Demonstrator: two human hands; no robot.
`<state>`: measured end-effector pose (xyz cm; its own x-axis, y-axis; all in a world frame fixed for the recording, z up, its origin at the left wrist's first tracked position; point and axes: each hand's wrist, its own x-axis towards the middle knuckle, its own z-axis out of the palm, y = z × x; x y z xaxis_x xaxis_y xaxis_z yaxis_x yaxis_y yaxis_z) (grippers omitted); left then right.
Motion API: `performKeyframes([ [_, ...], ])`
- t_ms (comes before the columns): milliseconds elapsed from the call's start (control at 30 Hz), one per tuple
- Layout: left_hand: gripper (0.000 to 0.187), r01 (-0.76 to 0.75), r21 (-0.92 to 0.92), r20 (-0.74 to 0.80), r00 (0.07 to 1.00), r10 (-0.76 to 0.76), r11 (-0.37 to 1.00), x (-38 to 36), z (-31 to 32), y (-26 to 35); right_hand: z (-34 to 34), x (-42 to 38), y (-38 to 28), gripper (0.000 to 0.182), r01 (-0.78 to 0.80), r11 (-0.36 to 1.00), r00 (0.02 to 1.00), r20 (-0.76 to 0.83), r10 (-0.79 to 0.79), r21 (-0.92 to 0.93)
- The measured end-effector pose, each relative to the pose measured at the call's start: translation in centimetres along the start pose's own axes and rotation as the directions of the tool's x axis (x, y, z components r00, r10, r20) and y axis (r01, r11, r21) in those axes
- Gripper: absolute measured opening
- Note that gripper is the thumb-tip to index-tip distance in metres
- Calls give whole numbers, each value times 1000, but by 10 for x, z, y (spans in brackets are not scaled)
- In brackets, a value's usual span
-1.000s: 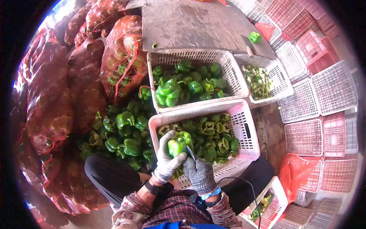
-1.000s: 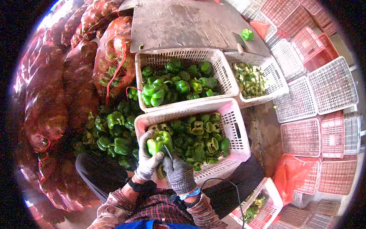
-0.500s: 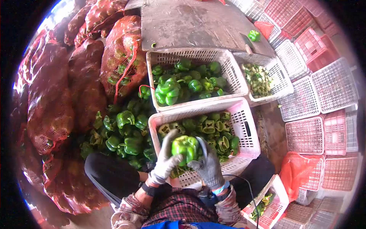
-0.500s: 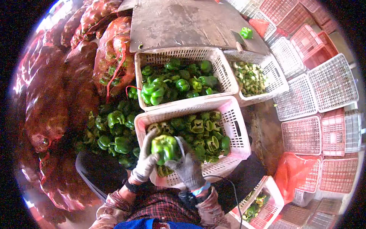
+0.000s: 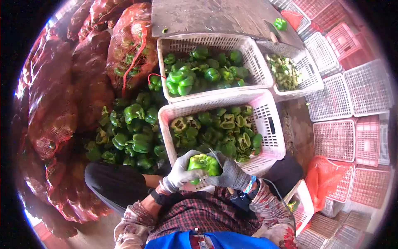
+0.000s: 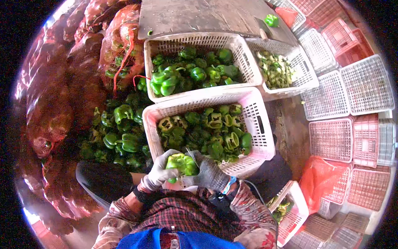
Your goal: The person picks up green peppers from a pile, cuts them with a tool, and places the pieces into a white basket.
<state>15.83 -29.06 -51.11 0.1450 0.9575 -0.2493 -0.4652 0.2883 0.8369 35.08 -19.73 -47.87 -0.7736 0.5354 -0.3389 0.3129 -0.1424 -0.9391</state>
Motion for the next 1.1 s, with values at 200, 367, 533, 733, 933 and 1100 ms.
performKeyframes([
  [200,73,-144,-591,-145,987,72,793,24,6,-51,-22,-24,10,69,-56,849,993,-61,104,525],
  [367,77,-279,-354,-248,948,198,893,30,5,2,-29,-25,41,75,-57,997,865,-501,23,-52],
  [533,87,-239,220,-94,960,265,946,29,15,10,5,-11,-22,26,-192,958,826,-492,274,211],
  [733,103,-370,688,122,907,402,625,23,18,15,19,3,2,43,-193,971,881,-411,235,141],
  [933,75,-78,-87,-157,986,64,993,32,8,-16,33,13,10,79,-94,956,912,-410,-29,-278],
  [1100,56,-82,288,-369,910,189,954,37,18,-15,45,19,37,54,-87,988,909,-417,28,-124],
])
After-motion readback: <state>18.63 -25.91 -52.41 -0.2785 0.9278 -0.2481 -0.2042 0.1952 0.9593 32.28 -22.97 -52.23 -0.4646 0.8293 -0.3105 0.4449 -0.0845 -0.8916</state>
